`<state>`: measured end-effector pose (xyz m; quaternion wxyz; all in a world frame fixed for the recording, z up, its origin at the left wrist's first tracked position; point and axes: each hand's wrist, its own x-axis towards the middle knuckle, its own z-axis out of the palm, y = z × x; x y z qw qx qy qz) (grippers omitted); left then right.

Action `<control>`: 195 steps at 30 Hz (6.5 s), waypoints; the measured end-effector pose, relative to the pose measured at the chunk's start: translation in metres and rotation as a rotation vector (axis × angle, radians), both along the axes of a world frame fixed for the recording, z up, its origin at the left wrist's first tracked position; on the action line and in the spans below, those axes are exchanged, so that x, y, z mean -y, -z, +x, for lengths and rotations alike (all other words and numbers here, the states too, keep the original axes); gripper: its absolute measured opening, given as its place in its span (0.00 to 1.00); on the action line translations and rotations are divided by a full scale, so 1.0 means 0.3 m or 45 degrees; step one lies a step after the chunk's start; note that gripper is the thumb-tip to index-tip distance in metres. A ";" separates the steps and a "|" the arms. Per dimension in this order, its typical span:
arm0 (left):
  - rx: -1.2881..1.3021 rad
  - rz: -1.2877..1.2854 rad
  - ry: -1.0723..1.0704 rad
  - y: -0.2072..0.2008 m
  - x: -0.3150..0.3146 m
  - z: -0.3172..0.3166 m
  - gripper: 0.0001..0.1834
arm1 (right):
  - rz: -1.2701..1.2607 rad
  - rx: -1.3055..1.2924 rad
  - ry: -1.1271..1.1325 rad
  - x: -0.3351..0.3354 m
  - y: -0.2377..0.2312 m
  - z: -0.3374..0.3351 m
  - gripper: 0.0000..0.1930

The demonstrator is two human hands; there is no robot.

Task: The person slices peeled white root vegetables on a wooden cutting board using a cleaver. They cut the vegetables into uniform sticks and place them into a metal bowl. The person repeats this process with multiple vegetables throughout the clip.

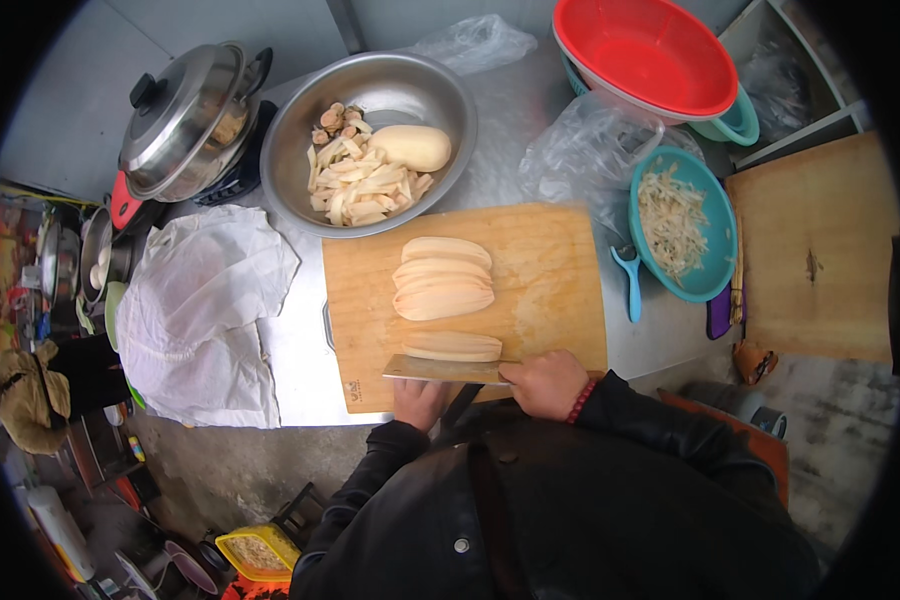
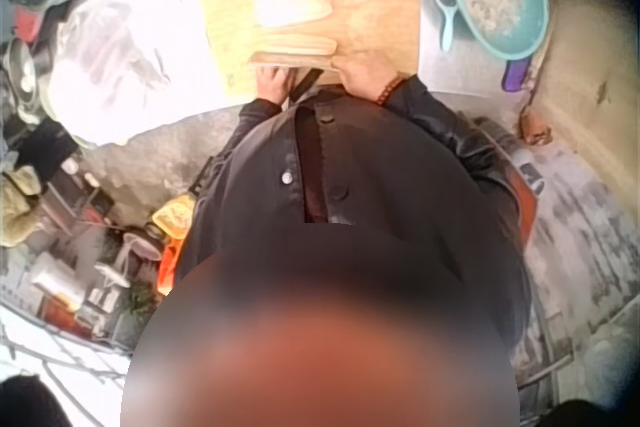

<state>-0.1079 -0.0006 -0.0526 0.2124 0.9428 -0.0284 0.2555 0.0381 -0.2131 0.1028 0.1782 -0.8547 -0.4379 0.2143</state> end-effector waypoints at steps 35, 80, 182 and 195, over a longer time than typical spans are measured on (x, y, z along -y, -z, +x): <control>-0.047 -0.139 0.194 -0.071 0.035 0.040 0.17 | -0.039 -0.123 0.171 -0.076 -0.104 0.026 0.11; -0.761 -0.445 -0.107 -0.234 -0.093 0.194 0.12 | 0.180 -0.400 0.814 0.166 0.029 0.008 0.12; -0.342 -0.531 -0.462 -0.120 -0.097 0.044 0.08 | -0.033 -0.080 0.174 0.080 0.066 0.017 0.12; -0.405 -0.621 -0.488 -0.119 -0.115 0.026 0.07 | -0.154 -0.063 0.154 0.065 0.071 0.005 0.12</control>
